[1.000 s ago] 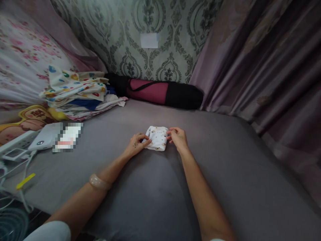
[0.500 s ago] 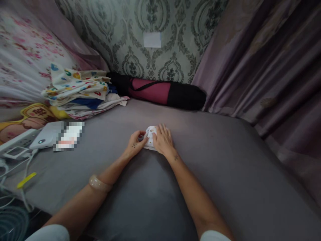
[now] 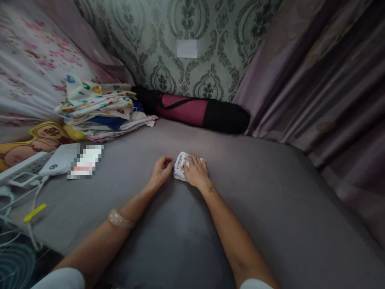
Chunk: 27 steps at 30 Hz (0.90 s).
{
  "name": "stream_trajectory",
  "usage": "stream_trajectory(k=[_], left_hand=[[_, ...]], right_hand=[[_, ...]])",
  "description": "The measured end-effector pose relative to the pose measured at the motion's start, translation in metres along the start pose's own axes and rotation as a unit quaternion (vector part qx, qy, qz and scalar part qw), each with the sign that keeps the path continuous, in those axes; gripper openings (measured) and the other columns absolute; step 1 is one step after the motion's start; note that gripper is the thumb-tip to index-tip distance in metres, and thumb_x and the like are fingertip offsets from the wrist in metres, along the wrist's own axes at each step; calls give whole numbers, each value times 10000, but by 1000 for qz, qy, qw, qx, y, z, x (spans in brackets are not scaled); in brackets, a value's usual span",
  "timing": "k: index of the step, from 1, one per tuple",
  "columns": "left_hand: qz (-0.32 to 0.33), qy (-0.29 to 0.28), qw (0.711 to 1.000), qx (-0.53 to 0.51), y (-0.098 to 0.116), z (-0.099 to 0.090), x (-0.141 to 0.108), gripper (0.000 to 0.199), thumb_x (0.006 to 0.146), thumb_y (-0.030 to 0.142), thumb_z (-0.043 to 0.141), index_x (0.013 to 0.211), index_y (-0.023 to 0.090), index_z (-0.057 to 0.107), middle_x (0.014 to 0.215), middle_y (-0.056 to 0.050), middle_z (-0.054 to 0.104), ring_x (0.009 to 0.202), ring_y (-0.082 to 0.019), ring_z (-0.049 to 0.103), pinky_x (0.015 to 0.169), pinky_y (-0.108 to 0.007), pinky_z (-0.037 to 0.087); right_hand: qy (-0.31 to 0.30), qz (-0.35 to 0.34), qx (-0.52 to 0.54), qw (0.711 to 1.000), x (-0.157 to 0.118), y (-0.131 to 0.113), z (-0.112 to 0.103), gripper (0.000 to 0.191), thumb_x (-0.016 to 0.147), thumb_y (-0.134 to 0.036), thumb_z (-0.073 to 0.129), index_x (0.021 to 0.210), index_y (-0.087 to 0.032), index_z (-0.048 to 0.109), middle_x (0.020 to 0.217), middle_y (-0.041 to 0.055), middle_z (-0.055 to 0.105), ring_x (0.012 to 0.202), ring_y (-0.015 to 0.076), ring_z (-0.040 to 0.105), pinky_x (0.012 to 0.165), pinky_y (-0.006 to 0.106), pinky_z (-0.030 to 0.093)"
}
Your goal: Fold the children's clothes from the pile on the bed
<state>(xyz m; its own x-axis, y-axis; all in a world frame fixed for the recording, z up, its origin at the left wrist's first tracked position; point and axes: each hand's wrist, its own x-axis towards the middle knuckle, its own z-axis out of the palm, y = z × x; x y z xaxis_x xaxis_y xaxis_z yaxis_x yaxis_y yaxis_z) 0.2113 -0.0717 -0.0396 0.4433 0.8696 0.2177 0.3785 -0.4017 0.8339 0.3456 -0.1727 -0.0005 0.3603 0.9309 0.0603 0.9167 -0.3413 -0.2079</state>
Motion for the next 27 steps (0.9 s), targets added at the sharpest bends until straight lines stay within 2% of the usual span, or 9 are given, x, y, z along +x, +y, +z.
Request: stream_trajectory(k=[4,6,9,13,19,21,23,25,27], left_hand=[[-8,14,1000,0,-2,1,2,212,851,176,493,997,156,646,970,-75,689,897,-177,618,869,-345,493],[-10,22,1000,1,-4,2,3,215,850,168,484,987,160,650,957,-67,693,898,-174,623,867,-337,495],[-15,29,999,-1,-5,1,4,221,852,155,473,978,152,655,958,-70,698,894,-171,630,849,-318,497],[-25,20,999,16,-2,-2,3,252,867,140,452,1014,135,658,945,-84,701,882,-177,631,837,-313,489],[-36,-15,986,161,10,-7,-3,307,926,298,459,1024,144,705,1033,-136,669,1007,-254,586,922,-402,445],[-38,-38,979,196,15,-9,-5,359,949,336,416,1014,150,717,1078,-148,653,1051,-274,567,938,-416,432],[-43,-59,972,224,21,-10,-6,408,967,356,371,1005,150,722,1133,-157,632,1085,-292,548,944,-423,422],[-48,-73,966,242,26,-11,-7,453,973,400,349,991,146,724,1174,-167,608,1115,-313,530,950,-435,412],[-45,-84,965,246,31,-11,-8,500,963,477,352,956,145,726,1194,-173,590,1137,-327,511,962,-446,398]], right_hand=[[97,-8,-11,995,2,-12,-10,548,1005,-322,273,1453,-34,403,1545,187,339,1446,290,260,1183,485,107],[116,-27,-7,993,1,-22,-8,559,1009,-324,258,1454,-14,396,1549,187,330,1453,285,244,1187,461,113],[74,-45,-1,996,-2,-35,6,594,1008,-362,266,1468,-2,372,1549,193,324,1451,288,251,1182,450,146],[40,-33,-8,999,-2,-41,24,616,1004,-375,272,1484,5,337,1560,204,285,1452,292,251,1176,458,160],[36,-31,13,999,-4,-41,22,606,994,-342,286,1485,10,334,1565,201,270,1453,294,248,1184,457,138],[30,-28,55,998,-3,-39,18,597,988,-333,291,1479,0,349,1566,191,278,1458,286,239,1191,452,118],[20,-25,148,989,0,-33,12,595,986,-339,271,1480,-19,352,1559,175,308,1455,255,254,1196,419,129],[30,-8,285,958,3,-23,5,604,991,-357,205,1487,-40,339,1541,162,356,1437,207,305,1184,368,193],[64,27,423,904,5,-10,-2,614,990,-377,150,1484,-68,344,1506,158,420,1401,178,375,1155,344,270]])
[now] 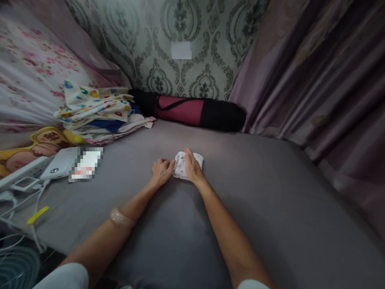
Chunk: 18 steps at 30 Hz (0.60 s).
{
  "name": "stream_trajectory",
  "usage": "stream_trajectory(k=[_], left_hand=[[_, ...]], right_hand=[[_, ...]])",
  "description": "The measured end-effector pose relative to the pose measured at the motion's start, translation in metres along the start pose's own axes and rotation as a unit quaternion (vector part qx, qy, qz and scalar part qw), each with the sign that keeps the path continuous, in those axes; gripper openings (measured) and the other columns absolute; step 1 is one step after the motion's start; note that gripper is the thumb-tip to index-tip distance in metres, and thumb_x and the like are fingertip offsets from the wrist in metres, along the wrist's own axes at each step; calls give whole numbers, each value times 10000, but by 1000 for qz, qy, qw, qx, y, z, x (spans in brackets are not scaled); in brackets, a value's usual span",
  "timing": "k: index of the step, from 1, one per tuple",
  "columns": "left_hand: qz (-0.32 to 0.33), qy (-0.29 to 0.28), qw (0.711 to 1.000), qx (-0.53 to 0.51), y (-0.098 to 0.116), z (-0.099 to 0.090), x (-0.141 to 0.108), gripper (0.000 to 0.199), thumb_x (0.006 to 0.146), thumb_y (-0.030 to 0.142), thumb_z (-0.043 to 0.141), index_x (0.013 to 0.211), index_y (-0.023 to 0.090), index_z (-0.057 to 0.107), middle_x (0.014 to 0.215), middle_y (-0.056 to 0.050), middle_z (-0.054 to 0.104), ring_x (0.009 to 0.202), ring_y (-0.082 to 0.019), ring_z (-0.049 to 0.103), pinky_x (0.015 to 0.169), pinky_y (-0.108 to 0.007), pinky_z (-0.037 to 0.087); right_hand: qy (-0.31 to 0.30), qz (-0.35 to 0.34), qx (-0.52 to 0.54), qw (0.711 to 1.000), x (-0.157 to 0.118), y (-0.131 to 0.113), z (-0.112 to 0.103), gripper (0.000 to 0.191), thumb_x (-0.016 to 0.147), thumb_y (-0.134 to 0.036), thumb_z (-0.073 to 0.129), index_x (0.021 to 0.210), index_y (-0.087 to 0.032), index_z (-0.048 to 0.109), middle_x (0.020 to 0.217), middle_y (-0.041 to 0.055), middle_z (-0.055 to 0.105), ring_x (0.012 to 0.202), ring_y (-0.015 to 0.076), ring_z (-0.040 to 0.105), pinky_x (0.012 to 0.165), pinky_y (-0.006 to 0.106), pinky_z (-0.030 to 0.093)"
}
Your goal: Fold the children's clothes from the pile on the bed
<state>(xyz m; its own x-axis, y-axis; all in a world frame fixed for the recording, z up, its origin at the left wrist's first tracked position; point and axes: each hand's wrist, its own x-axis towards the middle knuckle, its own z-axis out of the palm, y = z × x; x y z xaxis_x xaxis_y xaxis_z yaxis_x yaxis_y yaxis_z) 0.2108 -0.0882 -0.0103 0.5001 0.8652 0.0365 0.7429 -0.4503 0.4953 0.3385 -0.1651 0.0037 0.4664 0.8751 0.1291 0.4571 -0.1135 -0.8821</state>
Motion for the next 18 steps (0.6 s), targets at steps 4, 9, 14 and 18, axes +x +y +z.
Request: stream_trajectory(k=[4,9,14,18], left_hand=[[14,-15,1000,0,7,0,-1,562,899,611,411,901,144,724,1213,-171,565,1162,-340,485,988,-454,372],[9,-58,998,14,13,-1,1,532,813,620,539,982,146,710,1267,-172,539,1201,-354,465,993,-440,370],[12,-68,998,5,17,1,2,420,811,525,587,941,141,695,1169,-153,606,1105,-316,541,876,-359,420],[31,-69,995,-68,19,3,-1,271,837,380,568,924,137,651,875,-80,656,823,-208,599,690,-268,406]], right_hand=[[76,87,208,971,-6,8,-24,578,968,-433,214,1410,-153,460,1400,154,549,1298,210,511,1086,405,381],[105,140,305,936,-19,16,-31,518,942,-443,308,1288,-158,569,1324,151,613,1201,212,589,1058,393,420],[114,156,321,927,-17,16,-29,449,929,-410,342,1190,-166,615,1259,143,655,1136,210,627,1042,395,435],[118,155,336,922,-19,10,-32,404,928,-400,357,1105,-164,633,1201,151,681,1071,207,658,986,376,479]])
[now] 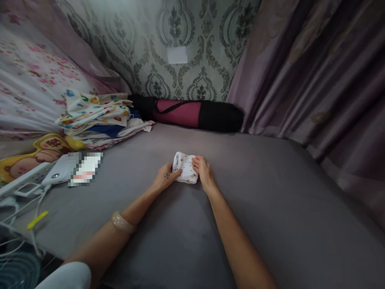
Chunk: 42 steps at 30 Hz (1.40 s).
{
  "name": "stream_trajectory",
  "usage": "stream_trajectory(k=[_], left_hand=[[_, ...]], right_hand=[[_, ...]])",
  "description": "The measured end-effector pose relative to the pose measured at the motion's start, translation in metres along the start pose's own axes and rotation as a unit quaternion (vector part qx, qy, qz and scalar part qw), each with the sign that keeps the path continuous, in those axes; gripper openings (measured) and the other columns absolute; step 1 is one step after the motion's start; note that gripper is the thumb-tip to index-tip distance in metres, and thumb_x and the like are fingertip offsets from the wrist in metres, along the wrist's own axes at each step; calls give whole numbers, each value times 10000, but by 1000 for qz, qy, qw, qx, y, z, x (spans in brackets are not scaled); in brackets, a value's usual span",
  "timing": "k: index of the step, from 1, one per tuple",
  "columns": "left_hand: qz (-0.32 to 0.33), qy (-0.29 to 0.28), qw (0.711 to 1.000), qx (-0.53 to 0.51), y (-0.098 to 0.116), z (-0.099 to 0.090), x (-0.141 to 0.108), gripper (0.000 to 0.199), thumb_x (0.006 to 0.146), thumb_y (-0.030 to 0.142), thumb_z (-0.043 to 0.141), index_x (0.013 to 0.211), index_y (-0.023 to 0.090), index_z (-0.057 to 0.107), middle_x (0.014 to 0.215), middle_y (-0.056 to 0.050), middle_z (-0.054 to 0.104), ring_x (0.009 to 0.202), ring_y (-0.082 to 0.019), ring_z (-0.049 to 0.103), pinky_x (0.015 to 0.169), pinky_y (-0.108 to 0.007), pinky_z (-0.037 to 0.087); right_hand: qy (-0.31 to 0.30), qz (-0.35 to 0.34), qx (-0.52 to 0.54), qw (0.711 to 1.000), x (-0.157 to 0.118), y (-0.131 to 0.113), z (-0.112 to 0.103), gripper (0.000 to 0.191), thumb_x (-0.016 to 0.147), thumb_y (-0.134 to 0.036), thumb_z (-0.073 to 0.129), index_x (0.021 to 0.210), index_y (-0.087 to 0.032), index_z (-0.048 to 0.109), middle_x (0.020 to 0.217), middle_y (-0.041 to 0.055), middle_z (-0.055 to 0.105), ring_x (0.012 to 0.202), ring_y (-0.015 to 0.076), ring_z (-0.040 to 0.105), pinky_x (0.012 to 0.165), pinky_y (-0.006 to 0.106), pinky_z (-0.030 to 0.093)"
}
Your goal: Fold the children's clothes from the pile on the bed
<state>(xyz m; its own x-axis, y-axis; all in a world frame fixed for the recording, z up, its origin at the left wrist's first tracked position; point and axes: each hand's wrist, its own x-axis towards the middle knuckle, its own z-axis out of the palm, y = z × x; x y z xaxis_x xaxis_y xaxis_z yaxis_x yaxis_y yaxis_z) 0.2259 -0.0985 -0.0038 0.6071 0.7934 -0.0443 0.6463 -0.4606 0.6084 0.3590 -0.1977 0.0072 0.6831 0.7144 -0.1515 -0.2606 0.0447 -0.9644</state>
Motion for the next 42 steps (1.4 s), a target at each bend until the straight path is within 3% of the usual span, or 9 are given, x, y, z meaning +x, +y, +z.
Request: stream_trajectory(k=[5,10,16,19,22,26,33,38,42], left_hand=[[13,34,994,-102,-2,4,-3,210,801,339,604,890,149,594,785,-29,626,717,-159,565,623,-236,387],[50,141,962,-228,0,6,-11,253,820,399,586,938,181,539,815,-6,615,709,-143,571,631,-234,452],[243,257,930,-96,0,3,-26,174,907,286,491,1062,218,531,1114,-94,628,1050,-209,590,937,-364,473],[338,210,917,-16,0,2,-30,197,931,246,458,1098,203,551,1199,-128,613,1150,-235,564,990,-409,454],[392,148,908,1,6,3,-35,248,938,256,485,1170,195,548,1231,-137,613,1200,-240,554,1019,-420,453],[470,52,879,-61,14,5,-42,270,940,234,495,1200,178,540,1304,-148,587,1237,-208,547,1045,-369,459],[312,119,938,-96,0,9,-29,223,954,232,421,1087,198,597,1141,-120,664,1121,-207,611,1000,-379,483],[287,50,951,-104,-10,16,-19,294,961,264,422,1177,187,605,1222,-124,642,1138,-201,614,1020,-361,478],[318,-20,943,-97,-7,19,-23,348,986,297,389,1228,199,618,1353,-123,569,1234,-202,564,1071,-366,444]], right_hand=[[21,-1,-34,999,-9,-12,4,287,921,-317,406,1006,-141,616,1063,153,709,871,187,693,801,330,555],[9,23,-75,997,-14,-13,9,209,905,-265,480,993,-150,631,1018,124,707,777,164,675,697,298,563],[-122,69,14,990,-25,-15,18,490,983,-521,317,1208,-198,607,1138,110,697,918,189,682,821,350,555],[-161,85,73,981,-27,-19,22,646,972,-615,197,1223,-186,609,1080,117,721,967,214,682,841,365,548],[-166,77,117,976,-24,-17,20,581,952,-605,313,1162,-171,638,1066,114,729,981,233,684,848,376,548],[-61,80,109,989,-13,-1,9,362,771,-428,690,1014,-159,675,1022,96,745,934,239,700,860,364,544],[-10,35,-35,999,0,10,-15,283,653,-185,691,935,-176,688,890,42,760,866,235,708,839,393,554],[28,-12,-192,981,9,2,-35,372,653,-180,709,1020,-174,653,924,47,741,915,235,686,883,425,533],[73,-43,-345,935,11,-3,-52,567,674,-177,714,1225,-164,580,1134,114,685,1096,270,629,989,447,464]])
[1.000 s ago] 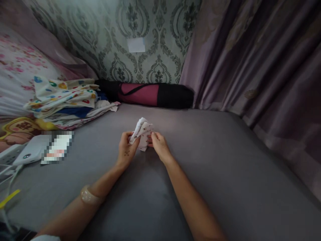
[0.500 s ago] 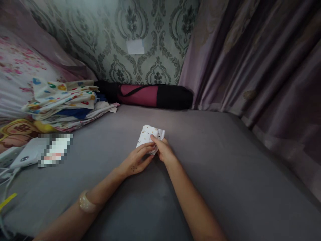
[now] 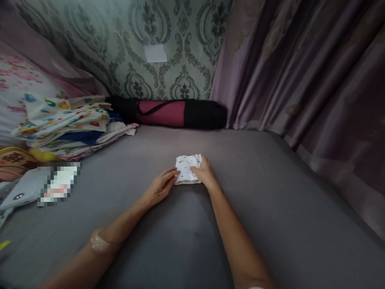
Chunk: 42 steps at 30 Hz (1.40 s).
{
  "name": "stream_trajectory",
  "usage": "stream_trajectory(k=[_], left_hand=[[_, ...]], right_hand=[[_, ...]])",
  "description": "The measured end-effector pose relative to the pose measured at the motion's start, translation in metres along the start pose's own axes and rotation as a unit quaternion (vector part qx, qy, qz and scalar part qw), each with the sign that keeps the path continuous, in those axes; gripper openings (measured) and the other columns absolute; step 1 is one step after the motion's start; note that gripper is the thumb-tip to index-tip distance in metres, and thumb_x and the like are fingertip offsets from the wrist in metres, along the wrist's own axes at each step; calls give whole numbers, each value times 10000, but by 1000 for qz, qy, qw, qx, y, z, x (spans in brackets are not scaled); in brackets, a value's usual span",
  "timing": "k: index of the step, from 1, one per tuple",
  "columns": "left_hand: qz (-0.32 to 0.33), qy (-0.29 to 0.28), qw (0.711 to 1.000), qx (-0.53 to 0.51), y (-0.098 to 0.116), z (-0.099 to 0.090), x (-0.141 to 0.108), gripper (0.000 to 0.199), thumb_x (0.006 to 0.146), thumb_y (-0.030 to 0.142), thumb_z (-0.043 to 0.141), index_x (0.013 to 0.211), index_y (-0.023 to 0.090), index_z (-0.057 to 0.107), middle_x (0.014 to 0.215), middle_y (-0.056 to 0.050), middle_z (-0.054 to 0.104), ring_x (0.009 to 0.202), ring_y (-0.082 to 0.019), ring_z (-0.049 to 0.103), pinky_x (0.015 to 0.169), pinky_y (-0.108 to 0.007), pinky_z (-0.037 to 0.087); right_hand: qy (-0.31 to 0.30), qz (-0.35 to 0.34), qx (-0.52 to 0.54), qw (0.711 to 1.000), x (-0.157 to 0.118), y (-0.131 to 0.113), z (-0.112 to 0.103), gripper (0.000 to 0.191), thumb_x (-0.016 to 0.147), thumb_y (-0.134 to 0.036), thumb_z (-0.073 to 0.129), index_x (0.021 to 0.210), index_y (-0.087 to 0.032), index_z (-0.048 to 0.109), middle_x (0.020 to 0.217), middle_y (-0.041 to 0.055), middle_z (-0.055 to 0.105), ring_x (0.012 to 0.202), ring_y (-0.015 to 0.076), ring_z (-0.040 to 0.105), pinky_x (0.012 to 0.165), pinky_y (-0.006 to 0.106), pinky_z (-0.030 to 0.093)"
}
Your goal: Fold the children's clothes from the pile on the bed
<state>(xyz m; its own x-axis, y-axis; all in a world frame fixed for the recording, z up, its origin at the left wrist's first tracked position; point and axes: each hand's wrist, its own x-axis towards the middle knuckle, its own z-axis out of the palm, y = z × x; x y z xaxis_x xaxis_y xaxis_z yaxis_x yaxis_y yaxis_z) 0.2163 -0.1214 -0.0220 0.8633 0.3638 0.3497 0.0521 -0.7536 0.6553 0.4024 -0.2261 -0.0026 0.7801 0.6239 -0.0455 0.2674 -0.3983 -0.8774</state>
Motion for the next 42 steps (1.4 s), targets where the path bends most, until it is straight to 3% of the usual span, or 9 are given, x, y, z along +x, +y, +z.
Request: stream_trajectory(k=[2,6,9,12,18,29,33,36,42], left_hand=[[15,-22,1000,5,2,1,-1,369,994,305,378,1271,211,603,1403,-122,528,1273,-203,535,1084,-376,431],[38,-43,998,13,3,1,-2,390,1002,293,357,1317,219,575,1458,-130,473,1326,-208,486,1102,-393,410],[38,-32,999,6,2,1,0,386,993,267,361,1314,217,569,1440,-132,493,1308,-208,503,1099,-400,414],[18,22,1000,-1,-1,0,2,373,983,250,357,1285,189,567,1363,-144,549,1258,-201,539,1085,-394,427],[-23,81,996,-2,-9,-2,1,297,960,231,377,1168,175,582,1205,-137,618,1131,-198,597,1007,-374,474],[-75,86,993,20,-15,-3,2,271,935,198,390,1114,179,592,1059,-107,656,998,-190,627,921,-346,495],[-95,114,989,23,-17,-6,1,279,930,193,375,1084,183,607,1003,-95,665,924,-181,640,876,-332,508],[-106,140,984,22,-20,-7,1,293,912,168,366,1072,176,611,1005,-99,673,924,-187,646,873,-344,513],[-117,146,982,15,-25,-7,1,305,873,120,377,1055,150,619,1004,-110,689,935,-194,660,890,-364,522]], right_hand=[[26,-27,-91,995,-3,0,-7,621,717,-162,675,1318,-141,521,1244,166,623,1197,303,568,1037,461,416],[62,-123,-231,963,-14,-12,-9,526,890,-150,437,1410,-68,431,1373,241,506,1309,327,460,1082,481,346],[17,-219,-282,934,-22,-26,2,496,971,-234,321,1433,-84,422,1487,207,412,1401,295,344,1142,481,257],[-24,-276,-325,904,-28,-29,17,522,999,-366,318,1459,-141,419,1559,154,327,1460,293,219,1178,534,117],[-84,-221,-360,902,-33,-11,25,564,993,-505,306,1492,-257,391,1566,114,329,1442,366,240,1124,629,172],[-87,-216,-380,895,-31,-18,24,579,985,-521,328,1480,-233,415,1542,144,364,1422,404,268,1099,701,102],[-25,-293,-379,877,-41,-36,29,556,995,-457,343,1445,-151,458,1541,161,361,1448,328,244,1170,585,8],[-31,-346,-372,861,-50,-39,40,561,1003,-424,320,1436,-92,452,1546,167,348,1460,267,232,1201,491,50],[-61,-326,-376,865,-54,-17,59,512,971,-286,385,1403,-26,476,1512,197,394,1435,283,288,1186,456,180]])
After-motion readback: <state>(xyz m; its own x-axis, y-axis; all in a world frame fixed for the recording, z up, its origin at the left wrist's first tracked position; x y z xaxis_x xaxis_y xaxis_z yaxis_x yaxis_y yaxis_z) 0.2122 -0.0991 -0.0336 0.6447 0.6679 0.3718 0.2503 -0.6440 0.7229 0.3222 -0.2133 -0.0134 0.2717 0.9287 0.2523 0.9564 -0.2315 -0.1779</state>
